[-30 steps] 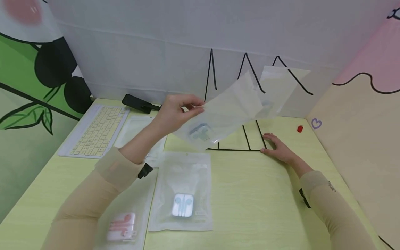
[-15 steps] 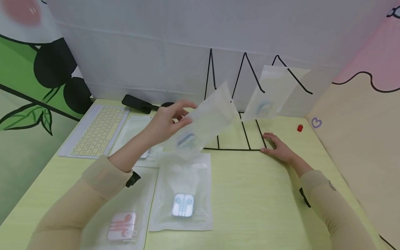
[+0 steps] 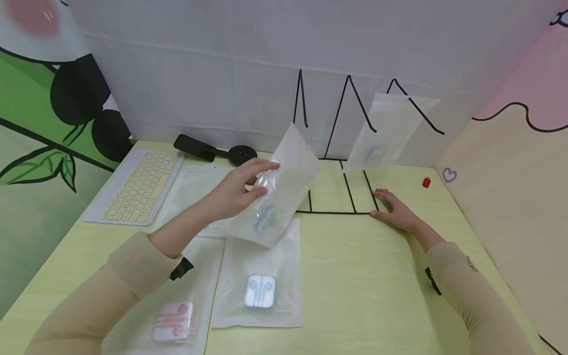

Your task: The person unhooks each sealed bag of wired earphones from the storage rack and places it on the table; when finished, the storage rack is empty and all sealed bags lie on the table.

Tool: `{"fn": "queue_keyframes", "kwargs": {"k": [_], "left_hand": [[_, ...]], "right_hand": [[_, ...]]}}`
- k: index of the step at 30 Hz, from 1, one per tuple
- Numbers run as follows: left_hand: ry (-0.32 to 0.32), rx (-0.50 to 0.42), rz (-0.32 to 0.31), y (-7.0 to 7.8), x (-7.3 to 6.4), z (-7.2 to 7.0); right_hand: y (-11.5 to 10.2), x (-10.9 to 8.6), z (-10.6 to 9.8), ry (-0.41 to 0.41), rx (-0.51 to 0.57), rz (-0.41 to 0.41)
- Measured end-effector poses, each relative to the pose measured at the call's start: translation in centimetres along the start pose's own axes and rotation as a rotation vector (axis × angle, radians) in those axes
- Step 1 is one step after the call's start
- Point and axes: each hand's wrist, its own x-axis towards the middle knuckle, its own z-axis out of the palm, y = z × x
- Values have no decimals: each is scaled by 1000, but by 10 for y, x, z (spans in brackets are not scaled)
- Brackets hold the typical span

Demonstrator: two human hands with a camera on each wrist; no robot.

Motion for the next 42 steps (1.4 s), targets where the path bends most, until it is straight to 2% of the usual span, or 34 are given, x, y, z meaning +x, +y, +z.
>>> {"fn": "queue_keyframes", "kwargs": {"k": [3, 6, 14, 17, 20, 25, 30, 36, 41, 42], "left_hand": [[-27, -29, -26, 4, -2, 4], [-53, -72, -23, 10, -1, 9], [-106, -186, 44, 28, -1, 22], [-139, -262, 24, 34, -1, 29], [-200, -319, -9, 39, -2, 38], [-290, -365, -48, 39, -3, 57], [-345, -415, -102, 35, -4, 78], [-429, -395, -161, 30, -4, 98], [-508, -312, -199, 17, -4, 110], [-524, -295, -202, 15, -4, 110]], "right_hand": [[-1, 0, 0, 4, 5, -2], [-1, -1, 0, 5, -2, 1], [6, 2, 0, 0, -44, -10], [8, 3, 0, -3, -48, -16], [9, 4, -1, -7, -44, -10], [8, 4, -1, -13, -41, -3], [8, 4, -1, -11, -48, -18], [9, 4, -2, -10, -47, -74], [9, 4, 0, -8, -65, -50], [3, 3, 0, -8, -59, -36]]}}
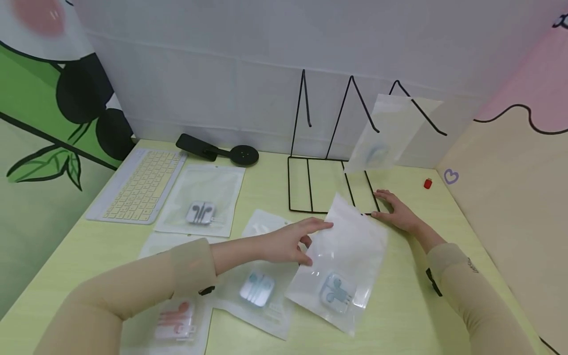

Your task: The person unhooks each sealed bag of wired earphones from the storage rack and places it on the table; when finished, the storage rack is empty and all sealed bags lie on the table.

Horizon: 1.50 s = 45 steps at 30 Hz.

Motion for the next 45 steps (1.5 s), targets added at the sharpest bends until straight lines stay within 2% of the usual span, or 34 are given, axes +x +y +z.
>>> {"fn": "queue_keyframes", "kwargs": {"k": [4, 10, 13, 16, 19, 24, 32, 40, 45], "left_hand": [[-65, 91, -9, -9, 2, -4], [-172, 330, 37, -21, 8, -14], [-233, 439, 27, -24, 9, -18], [-287, 508, 9, -26, 8, -19], [-316, 542, -10, -30, 6, -18], [-308, 572, -16, -33, 2, -14], [-247, 612, -40, -33, -6, -7], [-197, 632, -132, -26, -13, 8], [-154, 658, -162, -23, -15, 16]], "right_hand": [[-1, -1, 0, -2, 18, 6], [6, 1, 1, 2, 15, 1], [8, 2, 1, 3, 16, 6], [9, 2, 2, 2, 13, 7], [8, 2, 3, 4, 6, 9], [7, 2, 2, 6, 6, 7], [6, 1, 2, 8, 12, 0], [6, 0, 2, 7, 7, 8], [5, 1, 2, 5, 11, 2]]}}
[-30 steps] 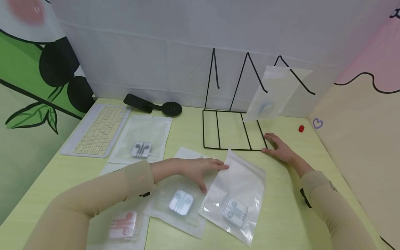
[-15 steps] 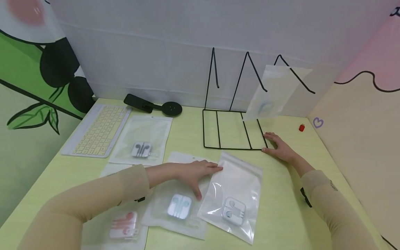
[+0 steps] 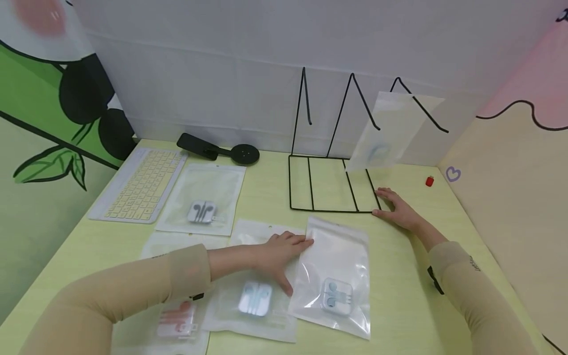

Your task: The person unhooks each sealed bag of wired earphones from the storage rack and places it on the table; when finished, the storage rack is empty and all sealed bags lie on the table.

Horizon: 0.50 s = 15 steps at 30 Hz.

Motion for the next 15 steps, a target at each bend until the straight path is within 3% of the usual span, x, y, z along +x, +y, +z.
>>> {"fn": "queue_keyframes", "kwargs": {"k": [9, 15], "left_hand": [[44, 43, -71, 14, 0, 9], [22, 51, -85, 16, 0, 6]], "right_hand": [[-1, 0, 0, -3, 5, -7], [0, 0, 0, -4, 14, -7]]}}
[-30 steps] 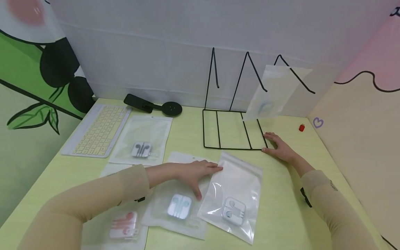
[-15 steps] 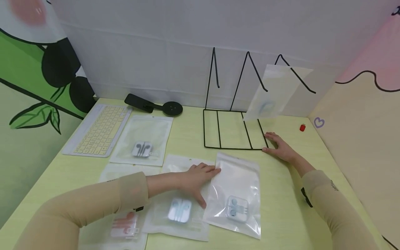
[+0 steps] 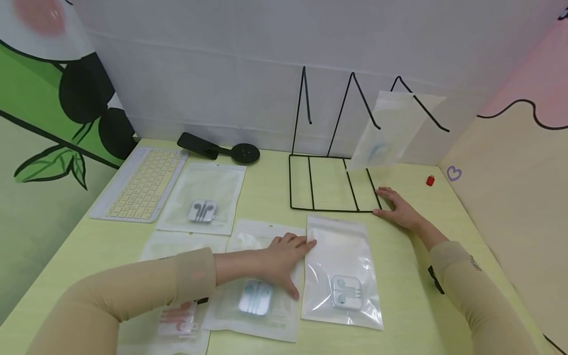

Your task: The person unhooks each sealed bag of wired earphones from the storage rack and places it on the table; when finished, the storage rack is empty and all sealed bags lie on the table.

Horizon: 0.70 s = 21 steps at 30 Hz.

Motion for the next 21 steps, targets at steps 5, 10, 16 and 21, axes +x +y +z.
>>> {"fn": "queue_keyframes", "kwargs": {"k": [5, 10, 16, 21], "left_hand": [[-10, 3, 36, -5, 0, -3], [6, -19, 42, -12, 1, -15], [93, -87, -37, -36, 19, -41], [146, -163, -86, -62, 38, -62]], "right_hand": [[0, 0, 0, 0, 3, 2], [2, 0, 1, 5, -7, -3], [3, 0, 0, 7, -17, 9], [2, 1, 0, 6, -21, 20]]}}
